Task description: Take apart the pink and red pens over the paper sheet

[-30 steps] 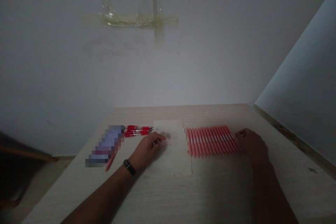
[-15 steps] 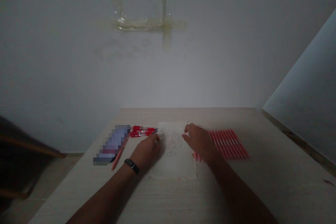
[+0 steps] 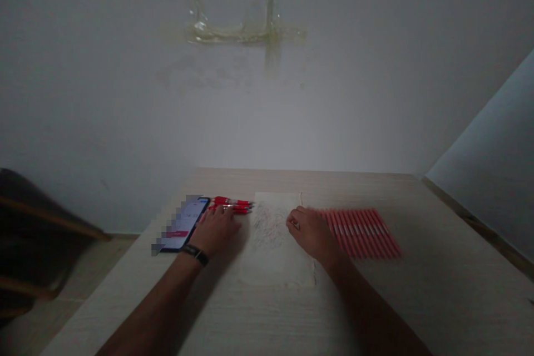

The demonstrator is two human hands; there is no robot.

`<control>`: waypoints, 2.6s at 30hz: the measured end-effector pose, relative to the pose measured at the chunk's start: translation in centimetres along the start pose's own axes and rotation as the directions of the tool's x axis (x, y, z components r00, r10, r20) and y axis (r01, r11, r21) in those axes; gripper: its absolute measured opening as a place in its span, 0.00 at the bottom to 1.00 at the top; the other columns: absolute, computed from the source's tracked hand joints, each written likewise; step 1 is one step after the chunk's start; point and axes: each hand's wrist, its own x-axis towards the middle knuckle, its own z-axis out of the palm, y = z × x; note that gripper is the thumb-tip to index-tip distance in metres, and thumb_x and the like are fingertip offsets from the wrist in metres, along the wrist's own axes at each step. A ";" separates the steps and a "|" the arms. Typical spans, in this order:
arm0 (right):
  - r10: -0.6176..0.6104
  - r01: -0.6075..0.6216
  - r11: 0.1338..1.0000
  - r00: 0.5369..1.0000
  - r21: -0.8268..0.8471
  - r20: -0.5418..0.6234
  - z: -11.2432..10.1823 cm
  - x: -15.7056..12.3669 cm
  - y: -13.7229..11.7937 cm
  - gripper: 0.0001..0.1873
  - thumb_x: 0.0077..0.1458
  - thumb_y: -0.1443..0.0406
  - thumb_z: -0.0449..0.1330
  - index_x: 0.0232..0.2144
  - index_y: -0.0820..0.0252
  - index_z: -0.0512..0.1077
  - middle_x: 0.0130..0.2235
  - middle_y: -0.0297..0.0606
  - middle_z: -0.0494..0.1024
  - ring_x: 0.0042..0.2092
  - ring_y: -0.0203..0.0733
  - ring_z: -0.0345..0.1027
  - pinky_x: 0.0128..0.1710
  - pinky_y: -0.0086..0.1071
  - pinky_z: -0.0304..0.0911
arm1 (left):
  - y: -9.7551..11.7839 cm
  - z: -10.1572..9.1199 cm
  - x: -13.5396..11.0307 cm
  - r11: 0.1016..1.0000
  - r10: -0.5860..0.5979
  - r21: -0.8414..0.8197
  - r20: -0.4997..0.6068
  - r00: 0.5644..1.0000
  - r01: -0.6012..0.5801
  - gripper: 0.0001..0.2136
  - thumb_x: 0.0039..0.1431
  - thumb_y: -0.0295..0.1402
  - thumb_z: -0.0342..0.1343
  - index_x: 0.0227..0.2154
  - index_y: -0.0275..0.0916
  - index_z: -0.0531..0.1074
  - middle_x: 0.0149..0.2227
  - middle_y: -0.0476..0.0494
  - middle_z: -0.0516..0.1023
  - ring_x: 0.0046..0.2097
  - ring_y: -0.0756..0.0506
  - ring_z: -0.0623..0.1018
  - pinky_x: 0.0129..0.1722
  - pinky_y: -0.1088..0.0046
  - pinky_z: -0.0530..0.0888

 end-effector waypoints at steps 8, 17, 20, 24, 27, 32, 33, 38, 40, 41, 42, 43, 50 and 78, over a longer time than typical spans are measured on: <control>0.006 -0.006 1.000 1.000 0.027 -0.003 -0.1 0.0 0.0 0.07 0.62 0.67 0.56 0.32 0.57 0.73 0.34 0.37 0.77 0.36 0.40 0.70 0.37 0.31 0.61 | -1.0 0.1 0.2 0.981 0.080 -0.170 -0.101 0.992 -0.096 0.17 0.57 0.34 0.59 0.50 0.42 0.74 0.53 0.35 0.75 0.58 0.33 0.69 0.58 0.55 0.64; 0.004 -0.002 0.998 1.000 0.059 -0.026 0.0 -0.1 0.2 0.07 0.62 0.66 0.56 0.33 0.58 0.74 0.34 0.37 0.77 0.36 0.40 0.70 0.37 0.31 0.62 | -1.6 -0.7 0.4 0.997 0.072 0.035 0.003 0.997 -0.072 0.19 0.62 0.26 0.50 0.56 0.32 0.69 0.55 0.27 0.71 0.58 0.35 0.71 0.57 0.60 0.67; 0.007 -0.005 0.998 1.000 0.069 -0.023 -0.1 -0.2 0.3 0.07 0.62 0.67 0.56 0.33 0.58 0.74 0.35 0.37 0.77 0.36 0.40 0.71 0.37 0.31 0.63 | -2.1 -0.6 0.5 0.993 0.113 0.040 0.046 0.992 -0.115 0.16 0.63 0.23 0.46 0.49 0.35 0.73 0.51 0.30 0.75 0.52 0.38 0.75 0.53 0.61 0.70; 0.025 -0.024 0.998 1.000 0.063 -0.016 -0.4 -0.1 0.2 0.07 0.62 0.67 0.56 0.33 0.58 0.74 0.35 0.37 0.77 0.36 0.40 0.71 0.37 0.31 0.62 | -2.4 -0.3 0.7 0.979 0.202 -0.033 0.044 0.978 -0.201 0.11 0.61 0.23 0.49 0.38 0.37 0.76 0.48 0.33 0.77 0.50 0.39 0.76 0.53 0.62 0.70; 0.021 -0.020 0.998 1.000 0.057 -0.013 -0.4 -0.1 0.1 0.07 0.61 0.67 0.56 0.33 0.58 0.74 0.34 0.37 0.77 0.36 0.40 0.71 0.36 0.31 0.62 | -2.3 -0.2 0.7 0.966 0.245 -0.088 0.027 0.969 -0.242 0.10 0.60 0.23 0.50 0.34 0.37 0.76 0.47 0.33 0.77 0.49 0.39 0.76 0.51 0.63 0.71; 0.002 -0.003 0.999 1.000 0.038 0.024 -0.2 -0.1 0.2 0.07 0.61 0.67 0.57 0.33 0.57 0.74 0.35 0.37 0.77 0.37 0.41 0.70 0.38 0.32 0.62 | -2.2 -0.5 0.7 0.956 0.276 -0.121 0.058 0.959 -0.268 0.07 0.56 0.23 0.54 0.30 0.38 0.76 0.44 0.35 0.78 0.45 0.39 0.78 0.45 0.65 0.72; -0.017 0.016 0.999 0.999 0.038 0.032 -0.2 -0.1 0.3 0.06 0.61 0.68 0.57 0.34 0.58 0.74 0.35 0.38 0.77 0.38 0.41 0.70 0.40 0.33 0.62 | -2.2 -0.6 0.7 0.954 0.279 -0.134 0.065 0.958 -0.269 0.07 0.55 0.24 0.55 0.30 0.39 0.76 0.43 0.36 0.79 0.43 0.40 0.78 0.44 0.66 0.72; -0.119 0.115 0.992 0.990 0.059 0.072 0.4 -0.4 0.8 0.07 0.54 0.69 0.64 0.37 0.57 0.75 0.40 0.38 0.77 0.47 0.45 0.68 0.52 0.39 0.59 | -1.0 -1.5 0.6 0.891 0.362 -0.316 0.061 0.930 -0.326 0.06 0.56 0.26 0.54 0.31 0.40 0.76 0.34 0.42 0.79 0.34 0.44 0.76 0.34 0.71 0.69; -0.121 0.115 0.991 0.989 0.071 0.084 0.7 -0.5 0.8 0.08 0.53 0.70 0.66 0.37 0.57 0.75 0.41 0.37 0.76 0.48 0.45 0.68 0.54 0.41 0.57 | 0.2 -1.8 0.4 0.815 0.443 -0.434 0.040 0.896 -0.384 0.05 0.57 0.28 0.54 0.33 0.39 0.75 0.34 0.44 0.79 0.34 0.45 0.76 0.33 0.73 0.67; -0.117 0.111 0.991 0.989 0.074 0.087 0.8 -0.5 0.8 0.08 0.53 0.70 0.66 0.37 0.57 0.75 0.42 0.38 0.76 0.49 0.46 0.68 0.54 0.41 0.57 | 0.9 -1.9 0.2 0.785 0.460 -0.481 0.028 0.888 -0.391 0.05 0.58 0.29 0.55 0.34 0.39 0.75 0.34 0.44 0.79 0.35 0.45 0.75 0.33 0.73 0.67; -0.114 0.107 0.991 0.990 0.075 0.088 0.8 -0.5 0.8 0.08 0.53 0.70 0.66 0.37 0.57 0.75 0.42 0.38 0.76 0.49 0.46 0.68 0.55 0.41 0.57 | 1.6 -1.8 0.0 0.762 0.460 -0.517 0.005 0.888 -0.392 0.04 0.58 0.30 0.56 0.34 0.39 0.74 0.34 0.44 0.78 0.35 0.45 0.75 0.33 0.73 0.67; -0.112 0.105 0.992 0.990 0.076 0.088 0.8 -0.6 0.7 0.08 0.53 0.69 0.66 0.37 0.57 0.74 0.42 0.38 0.76 0.49 0.46 0.68 0.56 0.42 0.56 | 2.3 -1.7 -0.2 0.729 0.480 -0.552 -0.008 0.877 -0.404 0.04 0.58 0.30 0.55 0.34 0.38 0.74 0.34 0.45 0.78 0.35 0.46 0.74 0.33 0.74 0.67; -0.050 0.059 0.967 0.998 0.247 -0.045 0.4 0.0 0.3 0.06 0.58 0.65 0.63 0.39 0.57 0.74 0.40 0.38 0.77 0.44 0.43 0.70 0.47 0.37 0.63 | 4.2 0.2 -0.9 0.648 0.480 -0.640 -0.076 0.874 -0.412 0.08 0.59 0.27 0.50 0.38 0.38 0.72 0.33 0.47 0.76 0.34 0.48 0.73 0.33 0.74 0.66; -0.037 0.020 0.969 0.997 0.248 0.064 1.2 -0.3 -1.2 0.19 0.67 0.55 0.53 0.30 0.60 0.73 0.30 0.34 0.75 0.32 0.37 0.67 0.31 0.29 0.53 | 3.8 1.1 -0.6 0.704 0.467 -0.500 -0.210 0.859 -0.504 0.09 0.65 0.38 0.55 0.41 0.41 0.76 0.36 0.46 0.75 0.36 0.47 0.73 0.36 0.73 0.66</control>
